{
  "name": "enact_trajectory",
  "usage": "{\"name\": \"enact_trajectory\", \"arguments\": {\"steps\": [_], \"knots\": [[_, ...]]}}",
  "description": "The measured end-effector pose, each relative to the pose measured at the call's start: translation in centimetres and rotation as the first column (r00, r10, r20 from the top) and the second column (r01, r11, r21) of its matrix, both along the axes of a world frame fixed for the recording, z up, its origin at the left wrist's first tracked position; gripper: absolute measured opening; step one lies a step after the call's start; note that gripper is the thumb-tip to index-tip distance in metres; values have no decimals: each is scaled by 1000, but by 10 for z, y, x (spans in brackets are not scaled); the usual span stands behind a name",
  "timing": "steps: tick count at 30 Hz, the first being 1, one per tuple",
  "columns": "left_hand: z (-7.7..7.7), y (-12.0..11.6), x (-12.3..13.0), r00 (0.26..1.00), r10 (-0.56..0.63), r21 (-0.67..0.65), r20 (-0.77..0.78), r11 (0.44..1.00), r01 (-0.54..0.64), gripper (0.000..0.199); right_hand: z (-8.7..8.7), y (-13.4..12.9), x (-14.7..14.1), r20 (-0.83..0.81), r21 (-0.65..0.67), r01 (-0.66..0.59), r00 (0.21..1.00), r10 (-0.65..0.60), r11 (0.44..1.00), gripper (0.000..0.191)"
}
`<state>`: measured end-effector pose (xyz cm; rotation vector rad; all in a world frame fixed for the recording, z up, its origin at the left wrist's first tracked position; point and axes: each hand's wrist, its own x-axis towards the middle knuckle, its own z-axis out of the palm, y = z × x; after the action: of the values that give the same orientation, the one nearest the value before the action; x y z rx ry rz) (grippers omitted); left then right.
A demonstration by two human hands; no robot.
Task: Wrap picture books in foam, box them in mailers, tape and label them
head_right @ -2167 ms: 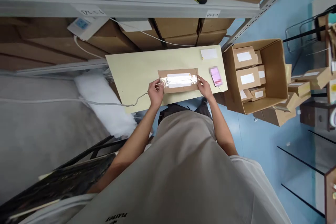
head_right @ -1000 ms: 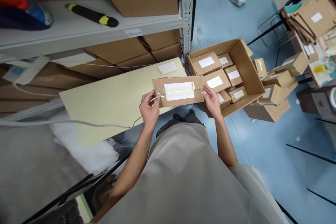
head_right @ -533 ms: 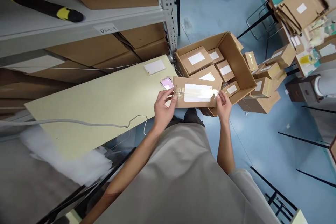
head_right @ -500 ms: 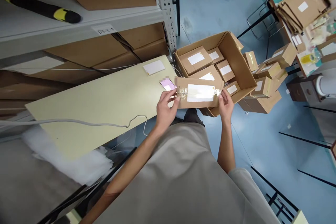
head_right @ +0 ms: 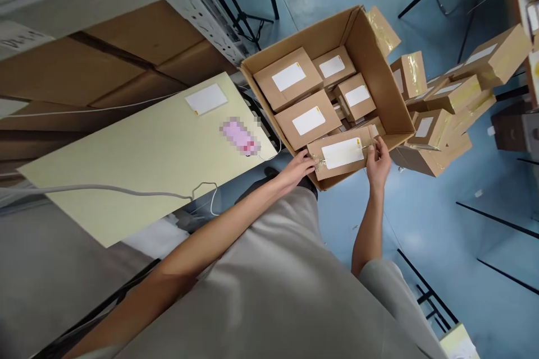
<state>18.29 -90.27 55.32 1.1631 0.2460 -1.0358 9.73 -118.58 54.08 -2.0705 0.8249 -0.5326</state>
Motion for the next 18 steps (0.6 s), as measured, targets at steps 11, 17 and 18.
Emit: {"name": "enact_trajectory", "arguments": {"steps": [11, 17, 18], "knots": [[-67, -24, 25, 925, 89, 307, -369, 951, 31, 42, -95, -22, 17, -294, 205, -169, 929, 225, 964, 80], [-62, -24, 19, 931, 81, 294, -355, 955, 30, 47, -105, -27, 22, -266, 244, -148, 940, 213, 958, 76], [-60, -23, 17, 932, 79, 298, -354, 954, 33, 49, -106, -28, 22, -259, 265, -152, 940, 222, 952, 75]]}}
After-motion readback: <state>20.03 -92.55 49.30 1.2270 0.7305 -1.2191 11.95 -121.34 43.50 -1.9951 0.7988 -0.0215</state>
